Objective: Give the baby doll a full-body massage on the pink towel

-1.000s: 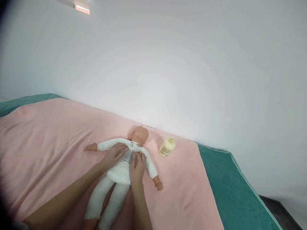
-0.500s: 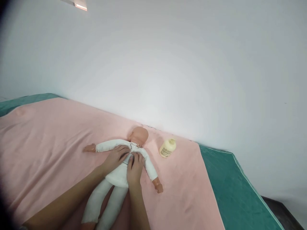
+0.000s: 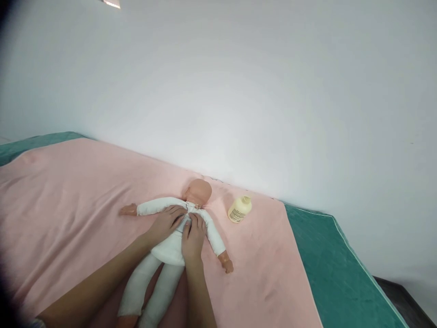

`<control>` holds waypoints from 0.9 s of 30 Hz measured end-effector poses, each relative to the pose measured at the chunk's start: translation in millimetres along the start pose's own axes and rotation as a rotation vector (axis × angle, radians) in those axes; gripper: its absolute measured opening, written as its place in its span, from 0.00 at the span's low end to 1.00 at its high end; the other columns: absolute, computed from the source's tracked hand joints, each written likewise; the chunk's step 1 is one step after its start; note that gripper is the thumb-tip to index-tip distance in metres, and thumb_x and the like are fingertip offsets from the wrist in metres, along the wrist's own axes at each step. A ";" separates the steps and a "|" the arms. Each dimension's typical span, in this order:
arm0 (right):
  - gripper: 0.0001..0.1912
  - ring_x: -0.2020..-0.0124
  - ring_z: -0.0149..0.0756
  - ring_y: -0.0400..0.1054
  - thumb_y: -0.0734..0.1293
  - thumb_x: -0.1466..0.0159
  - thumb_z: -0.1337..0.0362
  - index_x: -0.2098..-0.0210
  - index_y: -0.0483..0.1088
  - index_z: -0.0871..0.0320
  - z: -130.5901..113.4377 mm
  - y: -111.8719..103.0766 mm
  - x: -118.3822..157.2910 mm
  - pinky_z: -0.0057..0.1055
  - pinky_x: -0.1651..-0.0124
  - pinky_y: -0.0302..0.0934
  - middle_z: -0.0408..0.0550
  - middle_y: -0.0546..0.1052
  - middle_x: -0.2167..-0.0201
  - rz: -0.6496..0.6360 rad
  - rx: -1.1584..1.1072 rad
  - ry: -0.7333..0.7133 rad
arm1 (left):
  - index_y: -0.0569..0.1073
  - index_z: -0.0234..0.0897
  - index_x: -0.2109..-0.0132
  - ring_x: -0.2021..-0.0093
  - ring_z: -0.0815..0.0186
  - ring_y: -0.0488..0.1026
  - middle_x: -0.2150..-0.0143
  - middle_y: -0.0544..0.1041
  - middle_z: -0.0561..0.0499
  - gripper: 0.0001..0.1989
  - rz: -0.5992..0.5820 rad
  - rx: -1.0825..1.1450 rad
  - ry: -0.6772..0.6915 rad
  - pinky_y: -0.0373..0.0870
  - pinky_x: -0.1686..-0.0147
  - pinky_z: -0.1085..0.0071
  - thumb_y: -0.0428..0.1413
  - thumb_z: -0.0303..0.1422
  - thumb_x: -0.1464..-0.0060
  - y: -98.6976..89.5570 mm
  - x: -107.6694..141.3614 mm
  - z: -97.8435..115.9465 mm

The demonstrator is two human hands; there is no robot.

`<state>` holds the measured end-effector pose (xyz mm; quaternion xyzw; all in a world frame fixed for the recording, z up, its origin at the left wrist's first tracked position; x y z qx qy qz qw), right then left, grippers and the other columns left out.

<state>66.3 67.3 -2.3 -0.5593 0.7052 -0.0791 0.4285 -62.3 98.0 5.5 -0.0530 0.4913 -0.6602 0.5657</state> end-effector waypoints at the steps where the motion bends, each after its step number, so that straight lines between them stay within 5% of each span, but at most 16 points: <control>1: 0.19 0.45 0.42 0.60 0.53 0.32 0.63 0.47 0.67 0.60 0.3 0.3 0.6 0.46 0.41 0.54 0.54 0.71 0.49 -0.005 0.002 -0.002 | 0.71 0.36 0.50 0.49 0.59 0.68 0.49 0.74 0.46 0.13 0.003 -0.004 0.000 0.63 0.48 0.58 0.45 0.32 0.36 0.0 0.6 0.0; 20: 0.24 0.37 0.42 0.54 0.50 0.30 0.63 0.38 0.59 0.59 5.1 7.3 3.3 0.48 0.37 0.50 0.51 0.65 0.39 -0.054 0.089 -0.041 | 0.60 0.34 0.40 0.45 0.56 0.65 0.43 0.69 0.42 0.19 0.036 -0.006 -0.041 0.61 0.46 0.56 0.45 0.33 0.37 2.3 5.1 -4.4; 27: 0.24 0.38 0.43 0.53 0.50 0.30 0.61 0.37 0.59 0.59 8.8 10.5 2.6 0.47 0.37 0.49 0.50 0.65 0.39 -0.085 0.088 -0.002 | 0.63 0.33 0.42 0.47 0.54 0.66 0.46 0.71 0.41 0.19 0.039 0.011 -0.063 0.62 0.47 0.54 0.47 0.33 0.38 3.0 4.0 -5.0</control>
Point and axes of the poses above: each hand's wrist, its own x-axis away from the middle knuckle, its own y-axis out of the palm, z = x × y, the point moved 5 cm from there along -x, towards the middle knuckle
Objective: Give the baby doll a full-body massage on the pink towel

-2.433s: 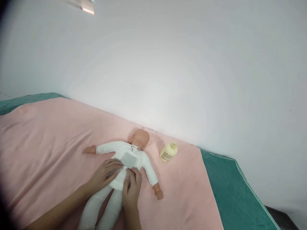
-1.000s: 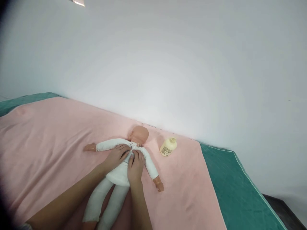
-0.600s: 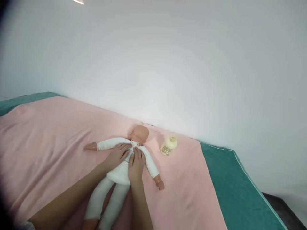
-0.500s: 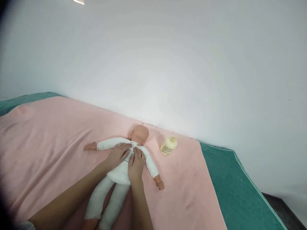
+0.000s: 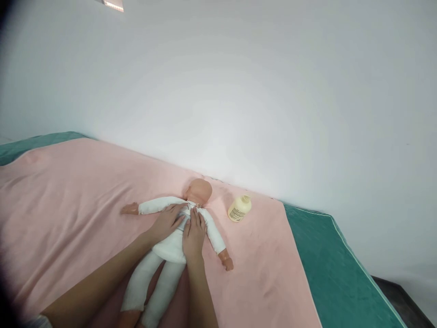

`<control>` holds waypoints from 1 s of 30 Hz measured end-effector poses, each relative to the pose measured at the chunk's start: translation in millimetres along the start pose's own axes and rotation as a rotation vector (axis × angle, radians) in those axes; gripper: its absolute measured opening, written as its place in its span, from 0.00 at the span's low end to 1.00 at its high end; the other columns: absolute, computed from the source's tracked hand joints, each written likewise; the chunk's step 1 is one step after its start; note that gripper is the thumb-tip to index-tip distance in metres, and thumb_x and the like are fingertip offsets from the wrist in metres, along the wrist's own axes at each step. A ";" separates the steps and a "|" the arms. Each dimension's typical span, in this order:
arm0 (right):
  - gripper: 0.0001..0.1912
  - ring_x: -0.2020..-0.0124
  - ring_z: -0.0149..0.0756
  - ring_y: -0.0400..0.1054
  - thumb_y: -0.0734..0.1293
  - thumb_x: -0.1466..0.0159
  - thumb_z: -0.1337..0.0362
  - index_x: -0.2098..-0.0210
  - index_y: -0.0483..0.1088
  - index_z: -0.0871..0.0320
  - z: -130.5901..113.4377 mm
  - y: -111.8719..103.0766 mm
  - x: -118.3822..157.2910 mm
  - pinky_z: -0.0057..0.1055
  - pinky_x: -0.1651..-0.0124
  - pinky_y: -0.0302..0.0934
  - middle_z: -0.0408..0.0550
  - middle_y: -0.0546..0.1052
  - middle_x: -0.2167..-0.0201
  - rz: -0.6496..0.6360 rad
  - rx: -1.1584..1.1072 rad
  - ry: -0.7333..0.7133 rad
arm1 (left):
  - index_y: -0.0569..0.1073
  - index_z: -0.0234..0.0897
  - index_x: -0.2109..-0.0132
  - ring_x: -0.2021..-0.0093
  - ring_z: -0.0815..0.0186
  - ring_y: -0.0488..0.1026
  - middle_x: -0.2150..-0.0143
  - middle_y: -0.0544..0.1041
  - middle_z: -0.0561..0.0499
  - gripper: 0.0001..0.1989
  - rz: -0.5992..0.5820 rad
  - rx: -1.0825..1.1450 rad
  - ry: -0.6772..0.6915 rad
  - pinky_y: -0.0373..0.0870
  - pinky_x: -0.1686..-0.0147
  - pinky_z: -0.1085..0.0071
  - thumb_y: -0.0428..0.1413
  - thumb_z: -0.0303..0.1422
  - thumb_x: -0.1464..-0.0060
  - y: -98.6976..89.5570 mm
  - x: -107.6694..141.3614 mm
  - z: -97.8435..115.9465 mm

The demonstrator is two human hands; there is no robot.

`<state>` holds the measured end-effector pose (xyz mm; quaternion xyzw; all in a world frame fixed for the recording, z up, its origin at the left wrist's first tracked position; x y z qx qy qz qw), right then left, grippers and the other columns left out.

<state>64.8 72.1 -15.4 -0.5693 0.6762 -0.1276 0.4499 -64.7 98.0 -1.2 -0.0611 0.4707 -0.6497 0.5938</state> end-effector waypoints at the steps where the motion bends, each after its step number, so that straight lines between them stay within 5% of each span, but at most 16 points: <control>1: 0.24 0.38 0.43 0.53 0.50 0.30 0.61 0.37 0.59 0.59 -0.4 -0.2 -0.7 0.48 0.37 0.49 0.50 0.64 0.39 -0.006 -0.006 0.004 | 0.64 0.33 0.42 0.47 0.54 0.66 0.46 0.71 0.41 0.19 0.002 0.009 -0.001 0.63 0.47 0.54 0.47 0.33 0.38 -0.3 -0.5 0.3; 7: 0.22 0.39 0.43 0.56 0.52 0.30 0.59 0.40 0.62 0.59 -4.6 -15.8 6.4 0.49 0.38 0.51 0.54 0.66 0.41 0.100 -0.124 -0.010 | 0.60 0.34 0.40 0.44 0.57 0.65 0.43 0.69 0.41 0.20 0.050 0.098 -0.003 0.62 0.44 0.56 0.45 0.35 0.36 -15.7 3.0 6.2; 12: 0.17 0.44 0.43 0.60 0.55 0.30 0.62 0.47 0.68 0.58 -7.8 -38.8 48.7 0.47 0.41 0.55 0.55 0.68 0.48 0.242 -0.230 -0.024 | 0.68 0.38 0.47 0.47 0.58 0.67 0.49 0.74 0.45 0.13 0.159 0.269 0.033 0.62 0.45 0.57 0.45 0.33 0.35 -44.6 36.6 20.7; 19: 0.15 0.62 0.38 0.64 0.56 0.33 0.69 0.56 0.73 0.57 -26.9 -40.6 83.5 0.36 0.62 0.61 0.50 0.68 0.64 0.212 -0.272 -0.259 | 0.73 0.37 0.57 0.57 0.60 0.69 0.60 0.76 0.46 0.12 0.114 0.367 0.147 0.65 0.56 0.61 0.45 0.27 0.36 -50.6 88.6 31.8; 24: 0.14 0.66 0.37 0.63 0.57 0.34 0.69 0.59 0.74 0.58 -33.7 -32.2 76.6 0.35 0.64 0.58 0.48 0.69 0.70 0.107 -0.283 -0.324 | 0.73 0.37 0.59 0.59 0.61 0.69 0.62 0.77 0.47 0.12 0.015 0.343 0.145 0.64 0.56 0.62 0.45 0.28 0.36 -46.9 86.4 32.2; 30: 0.15 0.67 0.36 0.63 0.57 0.33 0.69 0.68 0.74 0.57 -35.8 -26.9 67.4 0.34 0.64 0.57 0.47 0.70 0.72 0.016 -0.311 -0.206 | 0.72 0.36 0.67 0.64 0.62 0.68 0.69 0.75 0.49 0.15 -0.130 0.268 0.062 0.63 0.60 0.64 0.45 0.33 0.35 -41.1 71.8 36.0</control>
Point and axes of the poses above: each hand's wrist, its own x-axis away from the middle knuckle, its own y-axis out of the palm, z = x × y, the point moved 5 cm from there along -x, towards the middle knuckle
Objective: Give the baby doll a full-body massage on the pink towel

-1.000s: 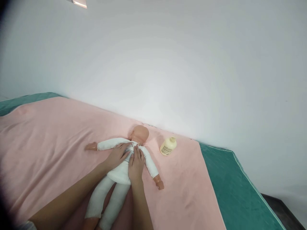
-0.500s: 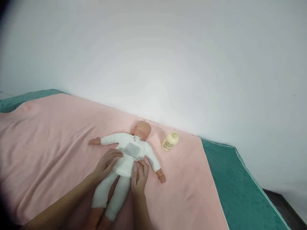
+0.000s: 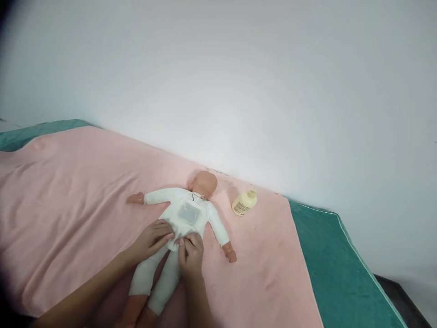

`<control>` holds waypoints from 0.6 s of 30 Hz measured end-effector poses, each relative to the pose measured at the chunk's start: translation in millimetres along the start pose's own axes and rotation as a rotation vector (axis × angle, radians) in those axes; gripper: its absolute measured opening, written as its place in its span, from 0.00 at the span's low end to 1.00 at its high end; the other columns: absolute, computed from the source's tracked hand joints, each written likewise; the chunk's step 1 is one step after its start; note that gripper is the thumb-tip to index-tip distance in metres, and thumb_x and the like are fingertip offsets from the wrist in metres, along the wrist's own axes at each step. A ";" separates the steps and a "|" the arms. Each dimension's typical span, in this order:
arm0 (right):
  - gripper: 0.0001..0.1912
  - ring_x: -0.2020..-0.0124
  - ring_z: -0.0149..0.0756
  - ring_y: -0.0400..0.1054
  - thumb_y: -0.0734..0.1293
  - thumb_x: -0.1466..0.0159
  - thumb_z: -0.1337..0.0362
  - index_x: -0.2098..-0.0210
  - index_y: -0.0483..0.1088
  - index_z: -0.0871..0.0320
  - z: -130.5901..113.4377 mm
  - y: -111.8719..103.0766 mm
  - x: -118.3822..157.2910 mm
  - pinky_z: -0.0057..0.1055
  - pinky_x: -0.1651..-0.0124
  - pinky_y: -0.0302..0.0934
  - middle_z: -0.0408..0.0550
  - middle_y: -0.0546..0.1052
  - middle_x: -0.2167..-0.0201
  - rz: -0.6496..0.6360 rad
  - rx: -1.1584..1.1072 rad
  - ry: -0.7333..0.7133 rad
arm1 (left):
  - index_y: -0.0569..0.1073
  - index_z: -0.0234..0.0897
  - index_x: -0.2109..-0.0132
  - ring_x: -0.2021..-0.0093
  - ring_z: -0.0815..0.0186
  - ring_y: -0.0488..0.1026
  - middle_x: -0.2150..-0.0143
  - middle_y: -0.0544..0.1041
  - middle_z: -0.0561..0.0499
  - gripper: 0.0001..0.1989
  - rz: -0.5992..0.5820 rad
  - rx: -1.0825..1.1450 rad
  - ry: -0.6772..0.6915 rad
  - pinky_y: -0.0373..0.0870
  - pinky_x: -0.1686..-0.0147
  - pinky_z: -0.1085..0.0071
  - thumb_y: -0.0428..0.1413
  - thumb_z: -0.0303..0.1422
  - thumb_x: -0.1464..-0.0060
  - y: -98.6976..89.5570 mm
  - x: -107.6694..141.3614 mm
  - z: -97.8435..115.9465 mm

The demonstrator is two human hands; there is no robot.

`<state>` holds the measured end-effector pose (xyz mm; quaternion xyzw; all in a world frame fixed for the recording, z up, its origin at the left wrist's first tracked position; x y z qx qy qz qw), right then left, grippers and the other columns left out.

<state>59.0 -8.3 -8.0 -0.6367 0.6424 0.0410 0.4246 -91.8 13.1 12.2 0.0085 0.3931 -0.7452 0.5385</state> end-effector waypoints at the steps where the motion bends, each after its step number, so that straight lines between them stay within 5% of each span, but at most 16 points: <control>1: 0.15 0.67 0.36 0.63 0.57 0.33 0.69 0.69 0.74 0.57 0.7 0.8 -0.7 0.34 0.63 0.57 0.47 0.70 0.72 0.000 -0.005 0.015 | 0.72 0.36 0.68 0.65 0.62 0.68 0.70 0.74 0.49 0.15 -0.004 -0.001 -0.008 0.63 0.61 0.64 0.45 0.33 0.35 0.5 -1.7 -0.1; 12: 0.15 0.58 0.39 0.63 0.55 0.31 0.66 0.58 0.74 0.55 7.9 -1.9 4.5 0.38 0.55 0.56 0.50 0.69 0.62 0.124 0.100 -0.021 | 0.72 0.39 0.54 0.53 0.61 0.67 0.56 0.74 0.47 0.11 0.095 -0.046 0.085 0.60 0.51 0.61 0.47 0.27 0.38 -4.1 9.1 -0.2; 18: 0.16 0.58 0.39 0.64 0.55 0.30 0.65 0.62 0.73 0.55 6.2 -1.0 -3.2 0.38 0.55 0.55 0.48 0.70 0.64 0.051 0.088 0.092 | 0.74 0.40 0.55 0.51 0.60 0.66 0.55 0.74 0.48 0.10 0.013 -0.047 -0.011 0.59 0.49 0.59 0.48 0.30 0.38 0.7 3.7 -6.6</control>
Point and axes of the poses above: each hand's wrist, its own x-axis away from the middle knuckle, its own y-axis out of the palm, z = x × y, the point moved 5 cm from there along -x, towards the middle knuckle
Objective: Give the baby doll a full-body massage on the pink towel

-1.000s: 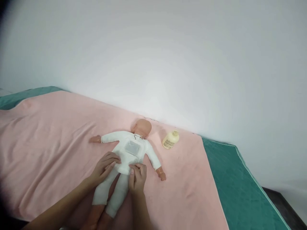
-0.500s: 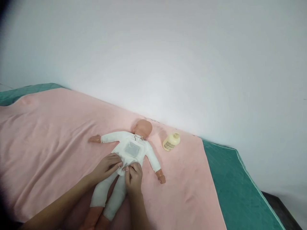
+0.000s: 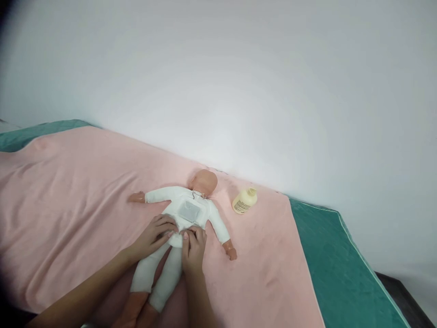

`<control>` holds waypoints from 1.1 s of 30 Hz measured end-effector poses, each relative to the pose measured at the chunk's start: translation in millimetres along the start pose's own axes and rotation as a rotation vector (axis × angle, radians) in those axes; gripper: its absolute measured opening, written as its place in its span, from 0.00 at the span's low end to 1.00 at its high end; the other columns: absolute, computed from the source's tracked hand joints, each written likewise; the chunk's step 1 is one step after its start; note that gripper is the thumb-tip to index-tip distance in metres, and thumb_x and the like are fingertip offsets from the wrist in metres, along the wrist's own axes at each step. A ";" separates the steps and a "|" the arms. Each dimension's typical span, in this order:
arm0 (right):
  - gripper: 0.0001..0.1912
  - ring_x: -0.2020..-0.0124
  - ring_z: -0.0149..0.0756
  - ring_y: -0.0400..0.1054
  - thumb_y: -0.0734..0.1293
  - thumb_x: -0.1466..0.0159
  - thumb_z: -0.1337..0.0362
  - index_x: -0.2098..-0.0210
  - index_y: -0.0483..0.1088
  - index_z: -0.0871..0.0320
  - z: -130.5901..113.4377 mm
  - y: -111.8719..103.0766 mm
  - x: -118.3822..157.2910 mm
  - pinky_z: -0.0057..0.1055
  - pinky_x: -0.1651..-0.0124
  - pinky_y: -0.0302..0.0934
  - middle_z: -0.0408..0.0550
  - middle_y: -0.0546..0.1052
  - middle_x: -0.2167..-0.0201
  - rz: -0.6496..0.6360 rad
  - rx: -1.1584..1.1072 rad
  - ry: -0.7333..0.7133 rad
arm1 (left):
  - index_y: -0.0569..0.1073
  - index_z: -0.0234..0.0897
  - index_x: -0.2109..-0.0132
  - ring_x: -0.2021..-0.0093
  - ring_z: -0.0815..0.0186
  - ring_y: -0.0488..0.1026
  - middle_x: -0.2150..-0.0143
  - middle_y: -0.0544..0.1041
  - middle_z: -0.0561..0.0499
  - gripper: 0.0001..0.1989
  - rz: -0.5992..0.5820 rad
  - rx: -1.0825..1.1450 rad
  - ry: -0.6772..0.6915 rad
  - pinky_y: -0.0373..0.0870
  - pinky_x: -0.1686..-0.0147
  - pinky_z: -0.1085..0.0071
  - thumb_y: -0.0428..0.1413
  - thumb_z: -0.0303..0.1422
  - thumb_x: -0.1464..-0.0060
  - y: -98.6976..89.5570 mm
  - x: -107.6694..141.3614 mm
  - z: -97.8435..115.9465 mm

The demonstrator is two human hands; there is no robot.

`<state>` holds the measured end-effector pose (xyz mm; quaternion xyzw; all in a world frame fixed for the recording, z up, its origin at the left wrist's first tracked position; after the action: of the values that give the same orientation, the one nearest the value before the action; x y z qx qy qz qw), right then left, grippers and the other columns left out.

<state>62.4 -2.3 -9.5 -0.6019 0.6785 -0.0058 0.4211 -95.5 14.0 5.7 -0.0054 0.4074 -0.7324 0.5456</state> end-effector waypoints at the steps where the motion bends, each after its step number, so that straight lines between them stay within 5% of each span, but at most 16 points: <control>1: 0.16 0.59 0.38 0.64 0.54 0.30 0.64 0.63 0.73 0.55 -0.5 0.0 -1.0 0.38 0.55 0.55 0.47 0.71 0.64 -0.011 -0.003 0.018 | 0.74 0.40 0.56 0.51 0.60 0.66 0.56 0.74 0.48 0.10 -0.005 -0.001 -0.013 0.60 0.49 0.60 0.48 0.30 0.38 0.4 -0.8 -0.4; 11: 0.16 0.53 0.41 0.63 0.54 0.30 0.61 0.56 0.72 0.55 1.2 -2.0 2.8 0.41 0.50 0.56 0.52 0.70 0.57 0.029 0.081 -0.022 | 0.70 0.41 0.47 0.43 0.57 0.61 0.45 0.71 0.46 0.15 0.046 -0.061 0.021 0.56 0.44 0.56 0.48 0.32 0.39 0.8 4.6 -2.9; 33: 0.18 0.47 0.44 0.61 0.54 0.30 0.59 0.46 0.66 0.55 6.2 2.6 1.1 0.45 0.46 0.55 0.54 0.68 0.50 -0.030 0.156 0.037 | 0.64 0.40 0.41 0.40 0.56 0.60 0.41 0.68 0.45 0.19 0.027 -0.090 -0.022 0.55 0.41 0.55 0.48 0.35 0.38 3.0 1.6 -5.4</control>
<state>64.0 0.6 -15.5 -0.5773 0.6745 -0.0758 0.4539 -96.2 15.6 -0.4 -0.0322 0.4340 -0.7057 0.5591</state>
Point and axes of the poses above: each hand's wrist, its own x-axis away from the middle knuckle, its own y-axis out of the palm, z = x × y, the point moved 5 cm from there along -x, towards the middle knuckle
